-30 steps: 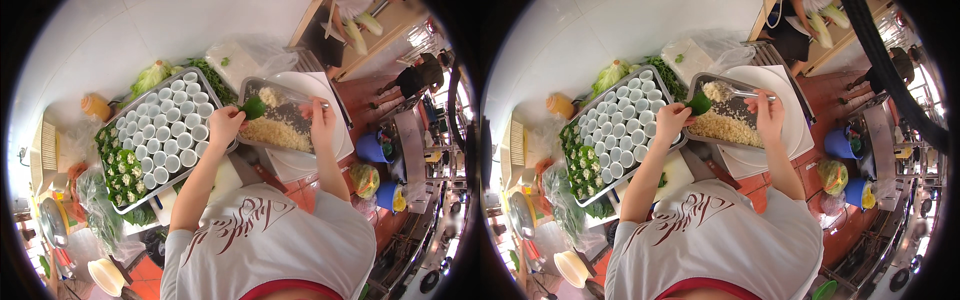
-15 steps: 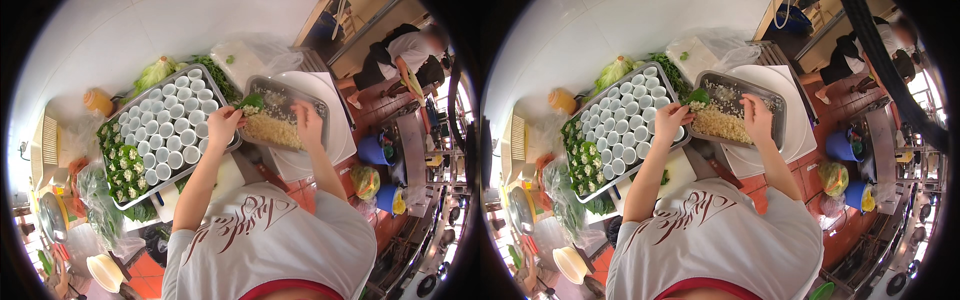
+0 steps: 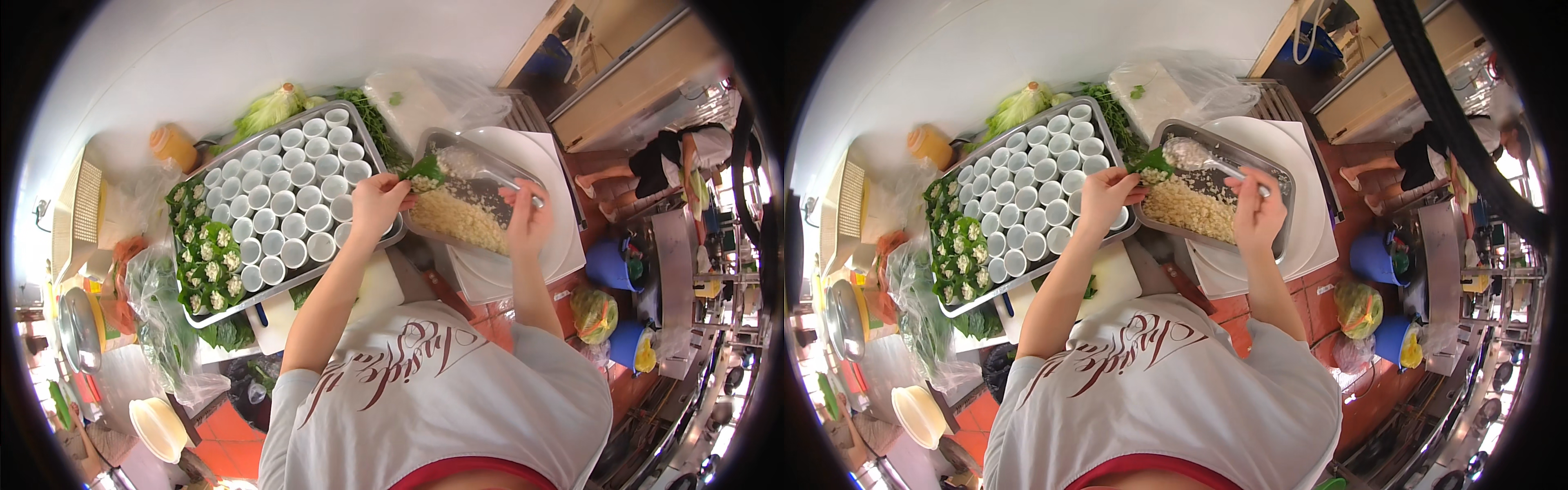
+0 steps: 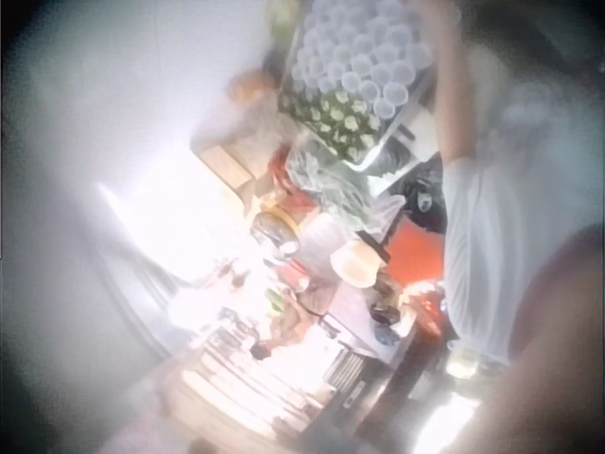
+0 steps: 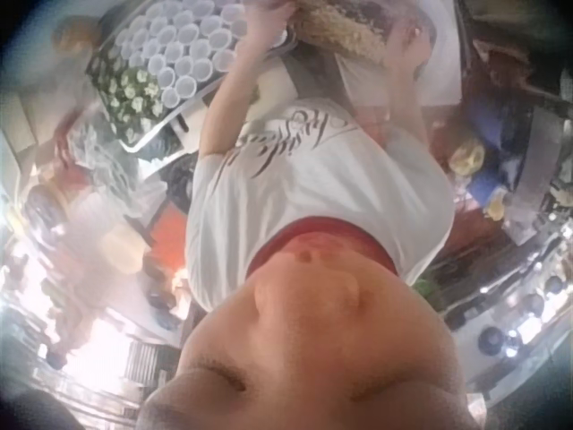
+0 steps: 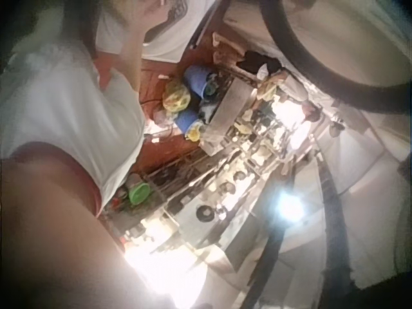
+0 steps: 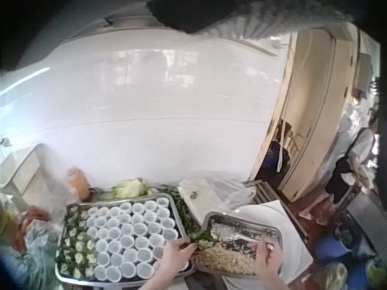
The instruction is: The person folds green leaves into small cups and places them into a tray of white plastic cups. They then scoop a grainy filling from a metal tray and add it into each leaf cup. The process is repeated continuously across the tray.
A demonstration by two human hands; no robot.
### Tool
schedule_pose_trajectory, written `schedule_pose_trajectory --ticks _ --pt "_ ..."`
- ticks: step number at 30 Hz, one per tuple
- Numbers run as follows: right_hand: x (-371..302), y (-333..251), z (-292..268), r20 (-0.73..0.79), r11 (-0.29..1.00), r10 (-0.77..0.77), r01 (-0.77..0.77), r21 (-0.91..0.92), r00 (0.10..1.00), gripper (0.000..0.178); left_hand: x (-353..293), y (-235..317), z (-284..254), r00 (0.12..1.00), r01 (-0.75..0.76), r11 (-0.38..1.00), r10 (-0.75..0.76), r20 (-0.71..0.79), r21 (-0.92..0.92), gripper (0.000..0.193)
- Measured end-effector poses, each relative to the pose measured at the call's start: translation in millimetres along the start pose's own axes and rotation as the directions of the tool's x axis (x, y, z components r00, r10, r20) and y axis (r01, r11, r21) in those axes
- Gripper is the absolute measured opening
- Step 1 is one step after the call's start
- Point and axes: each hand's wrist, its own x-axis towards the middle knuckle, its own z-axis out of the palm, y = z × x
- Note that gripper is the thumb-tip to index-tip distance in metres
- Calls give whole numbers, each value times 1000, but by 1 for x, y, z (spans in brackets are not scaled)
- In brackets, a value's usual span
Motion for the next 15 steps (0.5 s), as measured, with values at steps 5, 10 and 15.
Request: schedule_pose_trajectory --ticks 5,10,15 --pt "2 19 8 84 923 -295 307 -232 952 14 1 -9 -13 999 -19 995 22 -38 96 16" --pt "16 33 -12 59 916 -42 62 -395 997 23 -18 3 -68 965 -125 992 121 -234 1 16" --pt "12 93 -53 91 895 153 -99 -434 984 24 -40 22 -205 808 -114 949 262 -527 295 14"
